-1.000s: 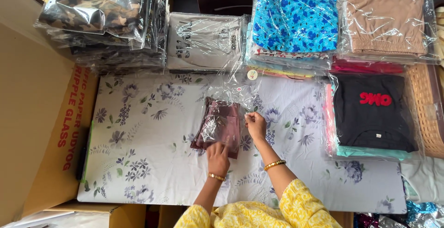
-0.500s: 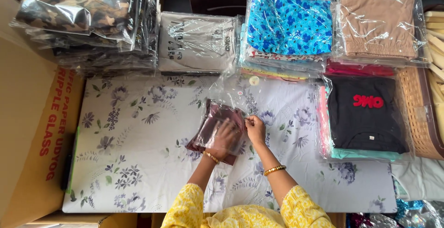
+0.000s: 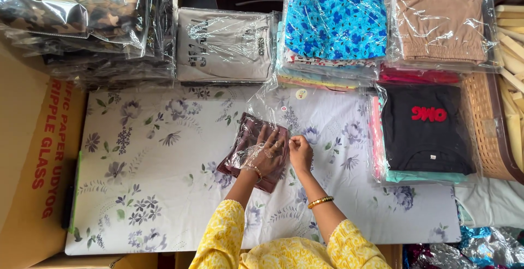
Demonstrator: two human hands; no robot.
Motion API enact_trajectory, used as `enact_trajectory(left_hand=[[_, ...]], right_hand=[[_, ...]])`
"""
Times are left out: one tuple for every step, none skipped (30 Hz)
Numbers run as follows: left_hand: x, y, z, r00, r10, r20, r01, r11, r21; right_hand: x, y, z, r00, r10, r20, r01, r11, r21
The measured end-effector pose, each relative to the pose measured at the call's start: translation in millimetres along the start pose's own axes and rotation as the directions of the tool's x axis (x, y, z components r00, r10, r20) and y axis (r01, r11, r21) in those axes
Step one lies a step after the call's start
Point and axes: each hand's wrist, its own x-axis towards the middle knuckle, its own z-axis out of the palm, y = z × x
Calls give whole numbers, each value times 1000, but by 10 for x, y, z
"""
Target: The person folds a pair of maroon pants on the table, wraps it in a clear plastic bag, and sets it with other packaged clothes. They then fold a yellow patterned garment, smooth it flat, and wrap it in plastic as well.
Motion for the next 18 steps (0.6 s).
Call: enact_trajectory(left_hand=[[43,-52,54,999,28,45,-26,998,-54],[98,-109,98,995,56,82,-47,993,-109],[108,-240,353,995,52,80,-44,993,-109],[144,-387,592,987,116,-111,-97,982,163],[187,-535,833,935,222,-275,-88,900,427],[134,-519,698,936,224,-270,-92,900,426],[85,-506,566,932,166,-322,16,868,496],[48,-488,437,918,113,-380,127,823,554],[14,-398,276,919,114,-378,125,824,552],[-7,-328,92,959,-52,-277,147,931,334],[-30,-259,-93,972,-189,-136,203,974,99],[-35,-192,-221,973,-191,-133,204,974,97],[-39,-123,-348,973,-226,-51,230,968,103],[-34,-52,-480,966,-258,30,253,961,112],[-50,-153,-232,966,-256,32,251,962,112],[-34,-261,0,978,-80,-192,94,994,63],[-16,-370,231,907,84,-413,-70,996,51],[42,-480,453,906,85,-414,-70,996,51]], right_hand=[[-91,-113,-43,997,-47,-68,47,999,11],[-161,-240,-82,986,-98,-133,101,995,19],[-253,-268,-90,986,-101,-130,104,994,19],[-320,-308,-88,890,-425,-164,421,905,-57],[-383,-344,-86,693,-701,-171,687,713,-141],[-483,-387,-85,696,-698,-171,683,716,-142],[-579,-427,-80,670,-742,29,733,655,-185],[-664,-466,-81,619,-751,230,785,582,-212],[-703,-401,-87,621,-749,231,783,584,-214],[-722,-358,-76,632,-722,281,775,578,-256],[-742,-314,-65,643,-691,329,766,570,-298],[-746,-290,-67,644,-689,332,765,571,-298],[-750,-265,-70,644,-686,338,765,557,-325],[-750,-241,-76,645,-683,342,762,542,-354],[-765,-239,-104,648,-681,341,760,544,-356],[-746,-251,-129,623,-739,256,780,564,-271],[-726,-263,-152,598,-784,165,800,571,-184],[-692,-263,-176,598,-785,164,800,571,-184]])
